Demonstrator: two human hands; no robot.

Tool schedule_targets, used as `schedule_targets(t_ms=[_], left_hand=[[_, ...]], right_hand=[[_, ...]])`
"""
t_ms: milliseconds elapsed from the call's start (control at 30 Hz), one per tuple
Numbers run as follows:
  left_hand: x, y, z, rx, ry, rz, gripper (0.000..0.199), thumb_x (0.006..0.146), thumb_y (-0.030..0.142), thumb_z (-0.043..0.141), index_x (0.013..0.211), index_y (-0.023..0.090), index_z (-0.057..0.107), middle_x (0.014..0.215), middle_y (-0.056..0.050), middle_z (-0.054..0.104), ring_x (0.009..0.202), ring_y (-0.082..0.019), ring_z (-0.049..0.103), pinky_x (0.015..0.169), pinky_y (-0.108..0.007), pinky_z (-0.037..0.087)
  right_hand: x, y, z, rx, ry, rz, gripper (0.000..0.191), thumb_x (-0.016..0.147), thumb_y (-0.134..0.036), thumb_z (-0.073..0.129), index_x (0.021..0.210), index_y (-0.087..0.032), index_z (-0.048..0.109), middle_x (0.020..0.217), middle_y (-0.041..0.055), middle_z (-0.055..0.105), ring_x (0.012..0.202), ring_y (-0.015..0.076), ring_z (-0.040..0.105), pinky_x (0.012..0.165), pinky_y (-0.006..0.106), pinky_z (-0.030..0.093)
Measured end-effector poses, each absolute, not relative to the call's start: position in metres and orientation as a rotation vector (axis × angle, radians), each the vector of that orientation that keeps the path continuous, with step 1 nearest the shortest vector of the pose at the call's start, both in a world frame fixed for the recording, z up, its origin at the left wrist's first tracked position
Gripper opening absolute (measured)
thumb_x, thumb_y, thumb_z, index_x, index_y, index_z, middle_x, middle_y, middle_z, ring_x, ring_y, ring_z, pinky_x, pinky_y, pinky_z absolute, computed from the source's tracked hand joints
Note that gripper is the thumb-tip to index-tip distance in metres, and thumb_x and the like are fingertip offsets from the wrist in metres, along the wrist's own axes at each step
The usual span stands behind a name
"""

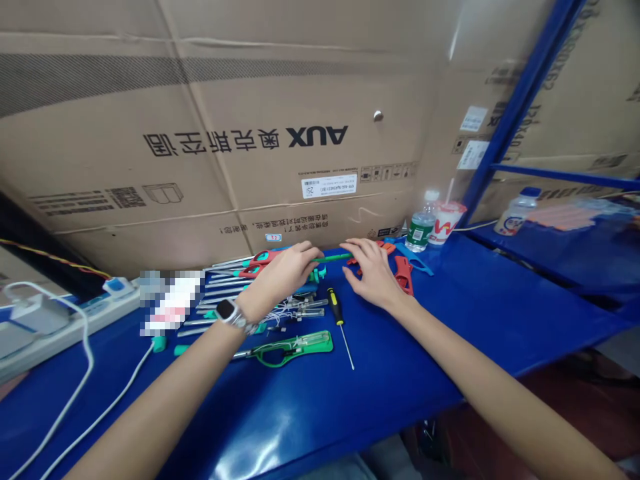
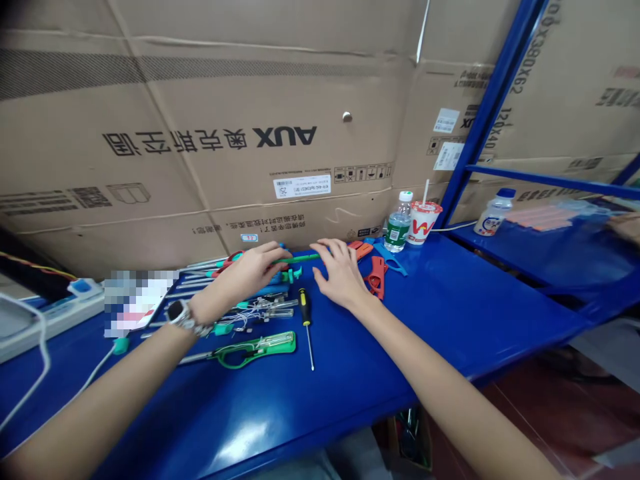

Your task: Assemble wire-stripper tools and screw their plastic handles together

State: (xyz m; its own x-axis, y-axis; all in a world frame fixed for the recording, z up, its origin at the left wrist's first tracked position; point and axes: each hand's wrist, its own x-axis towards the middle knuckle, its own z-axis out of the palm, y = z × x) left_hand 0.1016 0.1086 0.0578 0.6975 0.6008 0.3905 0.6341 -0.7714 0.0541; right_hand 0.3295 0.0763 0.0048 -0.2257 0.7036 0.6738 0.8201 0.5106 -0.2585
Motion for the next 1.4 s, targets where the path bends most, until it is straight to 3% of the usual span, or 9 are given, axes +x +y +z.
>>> schedule_targets(t_ms=[167,300,433,567,667,900,1233,1400], left_hand=[[0.059,0.071,0.038,-2.98,-1.006,-1.131,0.02,0.102,0.026,0.056,0.115,0.019,0.069,0.116,-0.009,0.074,0.11,-0.023,0.069,0.099,-0.041,0.056],[0.045,0.047,0.025,-3.017,-1.291,-1.296,0.023,0.099,0.032,0.059,0.116,0.022,0.071,0.112,-0.006,0.076,0.102,-0.021,0.072,0.09,-0.037,0.059],[0.032,0.026,0.02,-3.003,-1.427,-1.295,0.022,0.099,0.036,0.06,0.11,0.023,0.074,0.1,-0.004,0.077,0.086,-0.019,0.071,0.077,-0.033,0.059],[0.014,0.006,0.016,-2.951,-1.348,-1.233,0.024,0.094,0.041,0.069,0.109,0.022,0.074,0.102,-0.006,0.075,0.095,-0.021,0.07,0.089,-0.039,0.056],[0.0,-0.006,0.012,-2.974,-1.298,-1.09,0.039,0.083,0.048,0.081,0.112,0.023,0.073,0.111,-0.007,0.072,0.106,-0.025,0.067,0.097,-0.044,0.054],[-0.013,-0.014,0.0,-2.972,-1.382,-0.828,0.054,0.078,0.05,0.086,0.121,0.023,0.068,0.122,-0.009,0.069,0.117,-0.028,0.063,0.105,-0.049,0.05],[-0.002,-0.004,0.007,-3.024,-1.312,-0.683,0.04,0.084,0.05,0.078,0.111,0.021,0.072,0.104,-0.008,0.071,0.098,-0.026,0.068,0.087,-0.041,0.055],[-0.004,-0.004,-0.004,-3.018,-1.358,-0.778,0.034,0.089,0.049,0.073,0.109,0.022,0.072,0.108,-0.008,0.071,0.098,-0.024,0.067,0.085,-0.04,0.055]], right_hand=[[0.299,0.055,0.005,-1.116,-2.257,-0.174,0.037,0.098,-0.025,0.052,0.134,-0.019,0.061,0.121,0.0135,0.07,0.114,0.0303,0.06,0.099,0.048,0.041],[0.294,0.041,0.002,-0.977,-2.381,-0.039,0.036,0.101,-0.031,0.054,0.136,-0.021,0.06,0.124,0.0124,0.071,0.111,0.0274,0.063,0.095,0.042,0.045],[0.292,0.03,0.004,-0.89,-2.453,0.063,0.033,0.101,-0.042,0.059,0.126,-0.02,0.065,0.111,0.0106,0.075,0.1,0.0254,0.068,0.089,0.041,0.046],[0.285,0.018,0.006,-0.795,-2.513,0.154,0.034,0.101,-0.044,0.06,0.124,-0.021,0.066,0.114,0.01,0.075,0.105,0.0256,0.067,0.09,0.041,0.045],[0.279,0.012,0.003,-0.78,-2.553,0.26,0.03,0.101,-0.044,0.061,0.121,-0.023,0.067,0.119,0.008,0.074,0.111,0.0251,0.065,0.101,0.046,0.042],[0.27,0.012,-0.006,-0.856,-2.544,0.307,0.027,0.099,-0.045,0.062,0.118,-0.027,0.071,0.119,0.0078,0.071,0.115,0.027,0.063,0.108,0.055,0.037],[0.268,0.015,-0.012,-0.896,-2.525,0.31,0.026,0.096,-0.043,0.067,0.118,-0.03,0.073,0.116,0.0062,0.071,0.115,0.0268,0.062,0.108,0.057,0.038],[0.266,0.014,-0.014,-0.923,-2.543,0.316,0.026,0.097,-0.043,0.066,0.119,-0.031,0.072,0.117,0.0064,0.07,0.115,0.0278,0.061,0.112,0.061,0.035]])
